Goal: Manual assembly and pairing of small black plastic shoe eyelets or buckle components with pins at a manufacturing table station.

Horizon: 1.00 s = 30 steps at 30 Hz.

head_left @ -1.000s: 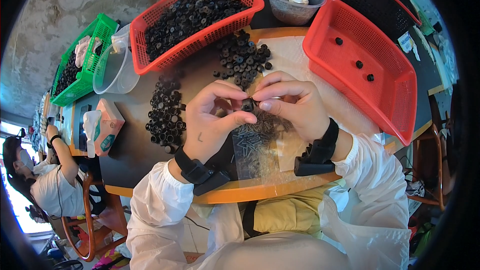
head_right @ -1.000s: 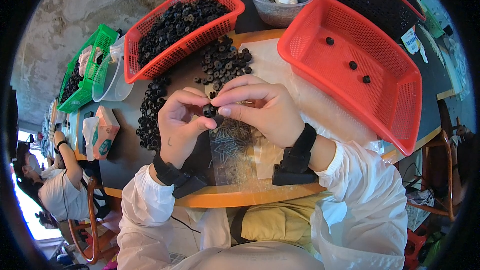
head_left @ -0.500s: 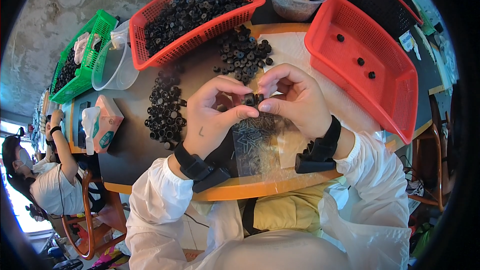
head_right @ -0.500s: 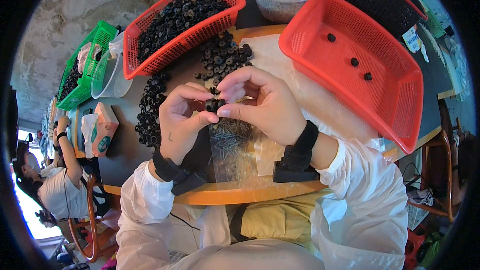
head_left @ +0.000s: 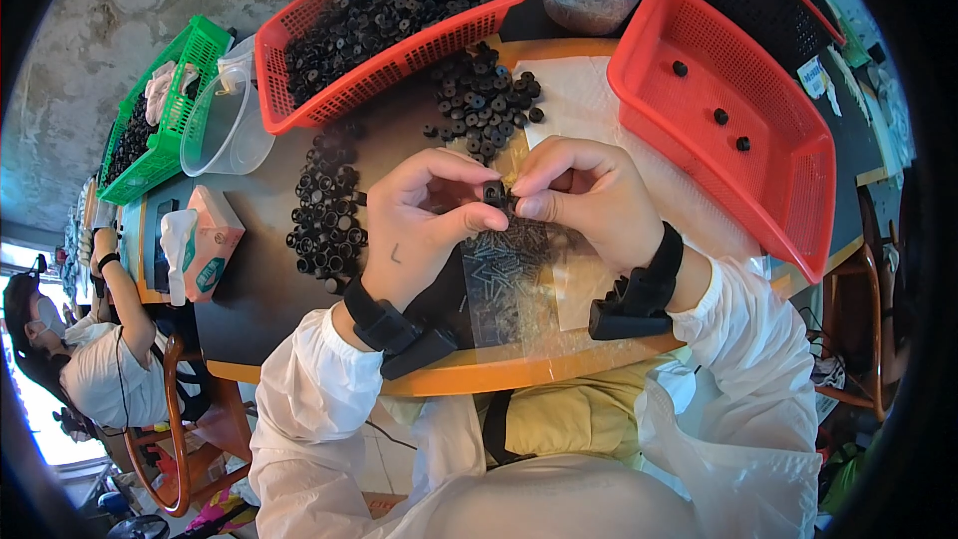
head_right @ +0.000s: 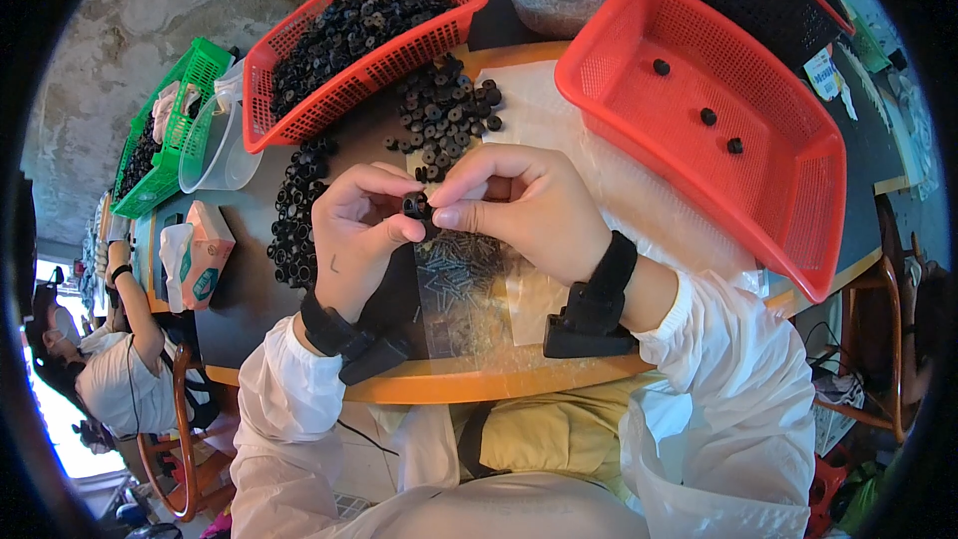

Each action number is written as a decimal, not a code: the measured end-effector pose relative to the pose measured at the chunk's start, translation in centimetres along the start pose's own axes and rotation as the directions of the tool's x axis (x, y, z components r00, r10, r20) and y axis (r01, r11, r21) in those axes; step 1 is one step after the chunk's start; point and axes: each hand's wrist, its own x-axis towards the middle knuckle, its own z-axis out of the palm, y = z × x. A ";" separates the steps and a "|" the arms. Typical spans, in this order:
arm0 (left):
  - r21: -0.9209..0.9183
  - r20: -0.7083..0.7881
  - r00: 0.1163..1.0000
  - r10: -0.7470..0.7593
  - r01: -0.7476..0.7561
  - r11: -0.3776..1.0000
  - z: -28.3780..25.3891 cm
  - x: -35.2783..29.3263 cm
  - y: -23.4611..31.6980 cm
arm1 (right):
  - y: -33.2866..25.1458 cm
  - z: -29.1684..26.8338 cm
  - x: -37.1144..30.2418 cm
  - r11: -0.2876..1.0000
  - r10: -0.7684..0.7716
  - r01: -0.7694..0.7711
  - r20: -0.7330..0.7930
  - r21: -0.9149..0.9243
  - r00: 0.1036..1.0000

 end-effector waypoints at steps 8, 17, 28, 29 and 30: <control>0.053 0.012 0.999 0.037 -0.038 0.998 0.2 0.0 0.5 | -0.5 0.1 0.2 0.995 0.095 -0.094 -0.027 0.038 0.995; 0.134 0.012 0.999 0.046 -0.047 0.990 0.4 -0.2 0.9 | -0.2 -0.4 0.1 0.985 0.132 -0.133 0.021 0.111 0.991; 0.125 -0.023 1.000 -0.018 0.021 0.992 0.6 -0.4 1.0 | 0.0 -0.6 0.2 0.977 0.199 -0.199 0.007 0.082 0.980; 0.167 -0.022 1.000 -0.016 0.019 0.986 0.6 -0.4 1.1 | 0.0 -0.7 0.2 0.975 0.209 -0.209 0.006 0.073 0.978; 0.208 -0.020 1.000 -0.014 0.018 0.978 0.6 -0.4 1.1 | 0.1 -0.7 0.2 0.973 0.220 -0.220 0.002 0.064 0.975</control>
